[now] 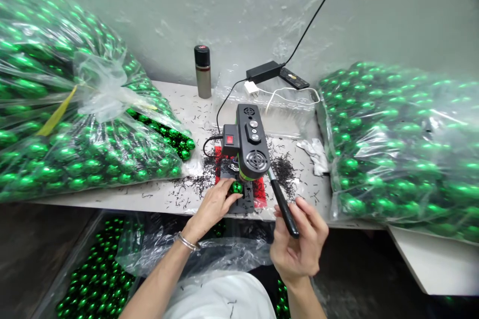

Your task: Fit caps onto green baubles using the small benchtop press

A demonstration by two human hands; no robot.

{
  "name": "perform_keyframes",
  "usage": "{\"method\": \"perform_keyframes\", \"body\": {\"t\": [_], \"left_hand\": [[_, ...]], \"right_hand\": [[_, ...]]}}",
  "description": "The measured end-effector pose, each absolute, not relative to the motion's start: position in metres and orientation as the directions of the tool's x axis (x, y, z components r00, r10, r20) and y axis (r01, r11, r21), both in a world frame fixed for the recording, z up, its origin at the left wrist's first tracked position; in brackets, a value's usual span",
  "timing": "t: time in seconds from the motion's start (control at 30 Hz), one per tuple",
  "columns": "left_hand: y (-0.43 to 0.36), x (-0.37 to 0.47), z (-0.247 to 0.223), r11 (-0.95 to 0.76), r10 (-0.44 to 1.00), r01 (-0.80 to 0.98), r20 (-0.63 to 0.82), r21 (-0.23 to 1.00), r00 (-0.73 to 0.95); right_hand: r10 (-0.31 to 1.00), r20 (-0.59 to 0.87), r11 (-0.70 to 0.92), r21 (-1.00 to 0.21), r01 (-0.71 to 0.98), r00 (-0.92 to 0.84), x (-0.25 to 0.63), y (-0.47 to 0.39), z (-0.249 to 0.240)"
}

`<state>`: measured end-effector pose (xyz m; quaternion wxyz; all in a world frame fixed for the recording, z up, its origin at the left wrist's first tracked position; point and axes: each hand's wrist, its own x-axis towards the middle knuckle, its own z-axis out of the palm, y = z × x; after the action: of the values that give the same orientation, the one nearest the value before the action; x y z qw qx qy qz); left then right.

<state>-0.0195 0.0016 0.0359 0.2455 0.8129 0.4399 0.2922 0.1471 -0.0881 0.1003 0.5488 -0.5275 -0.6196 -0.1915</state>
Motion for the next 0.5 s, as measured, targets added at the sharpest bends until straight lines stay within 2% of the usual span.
{"method": "perform_keyframes", "body": {"t": [0.27,0.5], "left_hand": [[0.005,-0.011,0.025,-0.5,0.866,0.648,0.335,0.574,0.371],[0.003,-0.013,0.014,-0.484,0.874,0.642,0.363,0.594,0.324]], "right_hand": [[0.462,0.874,0.357,-0.336,0.872,0.148,0.151,-0.089,0.1],[0.392,0.92,0.565,-0.219,0.796,-0.024,0.149,-0.068,0.132]]}}
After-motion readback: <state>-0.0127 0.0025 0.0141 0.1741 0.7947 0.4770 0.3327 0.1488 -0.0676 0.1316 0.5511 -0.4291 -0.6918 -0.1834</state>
